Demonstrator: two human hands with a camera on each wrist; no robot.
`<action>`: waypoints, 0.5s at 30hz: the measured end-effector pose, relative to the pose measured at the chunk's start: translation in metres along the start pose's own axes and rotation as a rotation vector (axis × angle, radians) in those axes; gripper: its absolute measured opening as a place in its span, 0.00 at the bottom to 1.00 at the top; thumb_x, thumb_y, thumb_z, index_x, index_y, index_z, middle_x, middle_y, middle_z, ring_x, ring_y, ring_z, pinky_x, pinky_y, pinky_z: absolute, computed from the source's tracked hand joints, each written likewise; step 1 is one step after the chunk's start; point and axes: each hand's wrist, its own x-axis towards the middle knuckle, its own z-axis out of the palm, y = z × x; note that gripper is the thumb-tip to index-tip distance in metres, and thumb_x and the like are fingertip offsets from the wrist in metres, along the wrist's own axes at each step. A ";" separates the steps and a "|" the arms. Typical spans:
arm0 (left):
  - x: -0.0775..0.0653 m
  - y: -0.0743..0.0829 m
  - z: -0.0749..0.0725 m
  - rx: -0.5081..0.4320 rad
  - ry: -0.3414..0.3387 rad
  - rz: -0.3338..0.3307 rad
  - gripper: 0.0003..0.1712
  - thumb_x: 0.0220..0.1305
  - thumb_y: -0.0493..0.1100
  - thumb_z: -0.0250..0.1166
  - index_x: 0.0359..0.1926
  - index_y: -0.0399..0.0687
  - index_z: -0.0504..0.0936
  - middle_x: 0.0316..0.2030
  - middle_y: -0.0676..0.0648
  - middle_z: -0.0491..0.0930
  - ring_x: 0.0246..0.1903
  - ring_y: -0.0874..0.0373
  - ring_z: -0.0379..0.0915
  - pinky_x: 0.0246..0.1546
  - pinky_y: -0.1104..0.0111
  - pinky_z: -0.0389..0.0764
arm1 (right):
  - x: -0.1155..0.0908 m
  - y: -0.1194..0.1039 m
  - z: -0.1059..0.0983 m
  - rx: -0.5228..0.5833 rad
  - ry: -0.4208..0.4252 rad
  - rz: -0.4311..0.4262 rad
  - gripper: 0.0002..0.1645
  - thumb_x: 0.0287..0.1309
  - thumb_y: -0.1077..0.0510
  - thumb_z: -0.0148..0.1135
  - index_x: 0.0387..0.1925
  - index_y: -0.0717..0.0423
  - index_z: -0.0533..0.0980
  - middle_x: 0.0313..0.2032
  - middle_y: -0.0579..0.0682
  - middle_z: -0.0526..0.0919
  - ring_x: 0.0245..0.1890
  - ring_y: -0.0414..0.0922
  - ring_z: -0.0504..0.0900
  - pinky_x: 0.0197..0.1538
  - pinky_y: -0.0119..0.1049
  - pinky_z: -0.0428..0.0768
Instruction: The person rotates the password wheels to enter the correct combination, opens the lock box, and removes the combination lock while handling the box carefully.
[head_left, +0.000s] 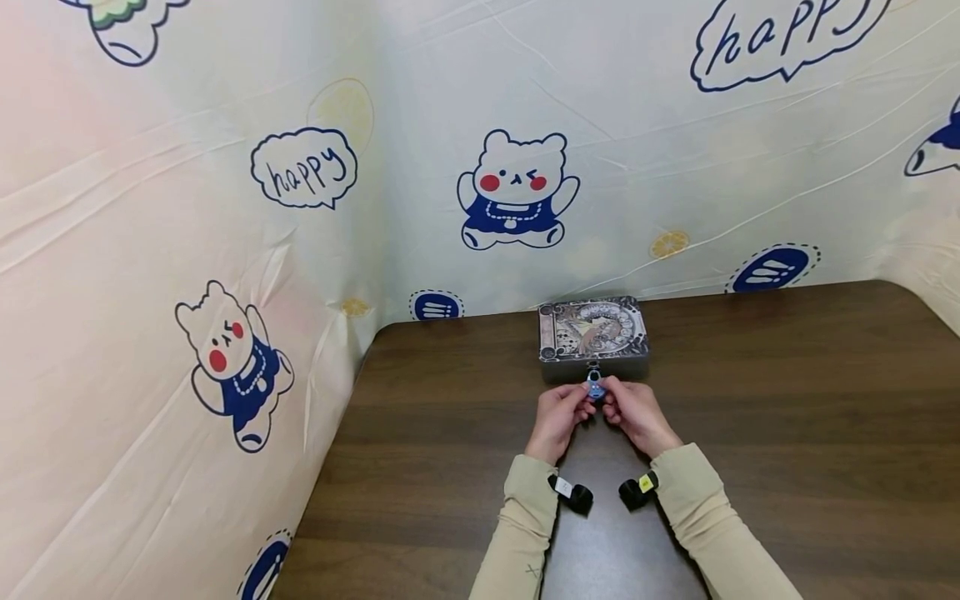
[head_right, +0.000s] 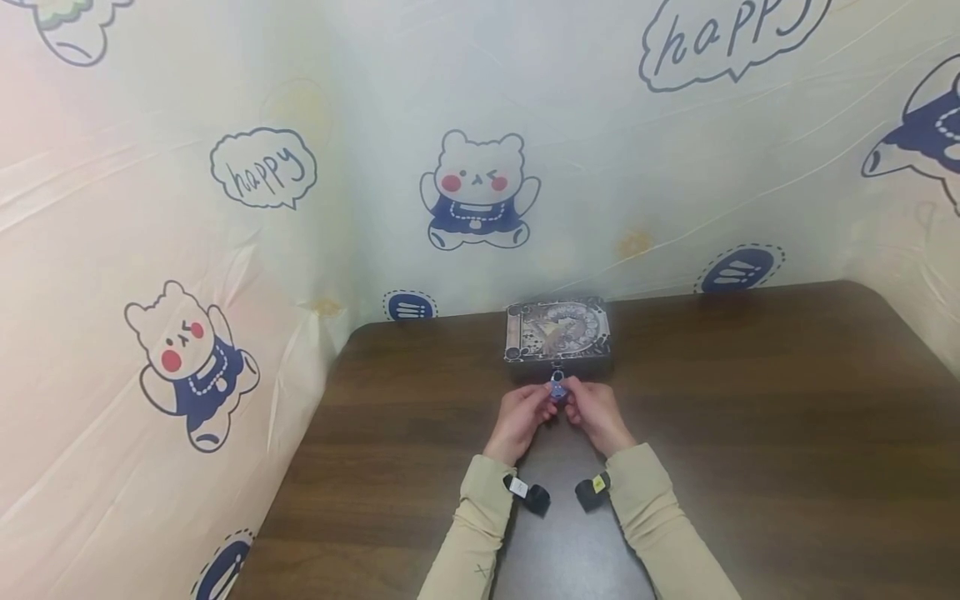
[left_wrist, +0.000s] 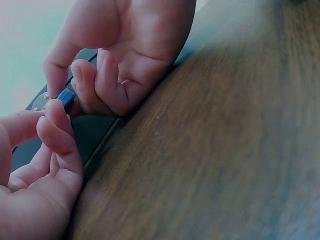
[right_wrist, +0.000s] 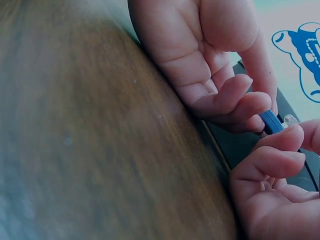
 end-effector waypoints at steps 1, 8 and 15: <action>0.000 0.000 0.000 -0.006 0.003 -0.001 0.07 0.64 0.36 0.62 0.36 0.32 0.81 0.19 0.53 0.78 0.17 0.66 0.73 0.20 0.78 0.74 | 0.001 0.000 -0.001 0.014 0.001 0.007 0.17 0.64 0.58 0.52 0.18 0.53 0.71 0.14 0.41 0.69 0.16 0.34 0.66 0.18 0.23 0.65; -0.003 0.001 -0.002 -0.014 -0.046 0.055 0.09 0.63 0.40 0.64 0.36 0.36 0.82 0.21 0.54 0.78 0.19 0.67 0.74 0.22 0.79 0.75 | 0.004 0.001 -0.003 0.044 -0.010 0.012 0.14 0.65 0.58 0.48 0.24 0.53 0.73 0.18 0.42 0.69 0.17 0.35 0.67 0.19 0.24 0.65; -0.003 0.001 -0.001 -0.021 -0.028 0.027 0.08 0.63 0.38 0.64 0.37 0.34 0.81 0.21 0.54 0.78 0.19 0.67 0.74 0.22 0.79 0.74 | 0.004 0.001 -0.004 0.048 -0.022 0.013 0.13 0.65 0.58 0.48 0.25 0.54 0.73 0.18 0.41 0.70 0.16 0.35 0.67 0.19 0.24 0.66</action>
